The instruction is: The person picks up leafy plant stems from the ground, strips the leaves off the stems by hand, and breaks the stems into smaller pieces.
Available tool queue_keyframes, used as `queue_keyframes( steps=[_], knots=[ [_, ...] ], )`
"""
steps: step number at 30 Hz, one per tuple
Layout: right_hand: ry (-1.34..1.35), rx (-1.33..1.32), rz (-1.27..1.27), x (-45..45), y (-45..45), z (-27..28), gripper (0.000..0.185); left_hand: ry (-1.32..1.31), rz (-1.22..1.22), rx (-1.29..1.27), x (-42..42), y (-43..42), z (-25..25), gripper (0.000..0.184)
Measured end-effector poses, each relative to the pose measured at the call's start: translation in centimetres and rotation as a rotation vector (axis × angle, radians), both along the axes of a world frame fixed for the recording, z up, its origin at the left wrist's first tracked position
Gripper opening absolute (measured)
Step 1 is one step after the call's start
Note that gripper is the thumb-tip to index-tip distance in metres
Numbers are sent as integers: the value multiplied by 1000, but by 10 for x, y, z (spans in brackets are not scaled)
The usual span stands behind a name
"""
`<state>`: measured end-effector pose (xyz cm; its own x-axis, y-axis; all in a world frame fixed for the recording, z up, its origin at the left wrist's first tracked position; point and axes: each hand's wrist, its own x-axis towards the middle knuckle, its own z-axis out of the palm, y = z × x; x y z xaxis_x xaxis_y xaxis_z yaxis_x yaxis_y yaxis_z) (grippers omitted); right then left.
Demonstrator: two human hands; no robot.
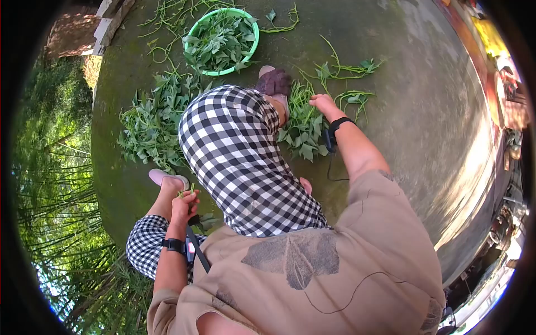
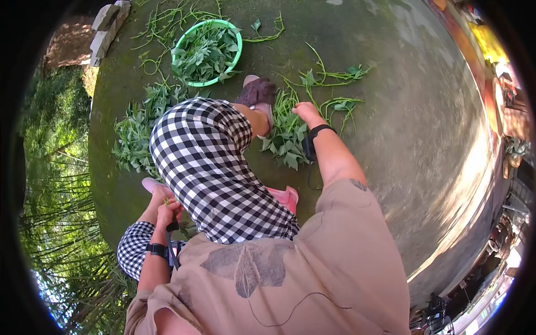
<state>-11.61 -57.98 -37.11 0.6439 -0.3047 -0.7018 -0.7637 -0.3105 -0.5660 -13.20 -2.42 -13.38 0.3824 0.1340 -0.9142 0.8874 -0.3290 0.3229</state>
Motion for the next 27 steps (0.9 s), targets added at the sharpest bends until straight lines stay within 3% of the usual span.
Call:
queue_keyframes(
  steps=[5,10,12,18,24,27],
  knots=[
    [-163,210,-260,-7,-9,15,44,22,-39,-21,2,0,-11,22],
    [-268,194,-320,-28,-24,84,34,28,-71,30,0,6,-33,23],
    [-286,311,-386,-38,-26,104,34,35,-85,62,0,3,-36,19],
    [-321,449,-511,-63,11,121,21,17,-163,-20,7,-4,-44,10],
    [-73,395,-760,-71,40,105,42,-112,-137,1,-3,-4,-58,7],
    [-269,617,-623,-71,34,107,43,-116,-124,42,-8,6,-65,7]
  ],
)
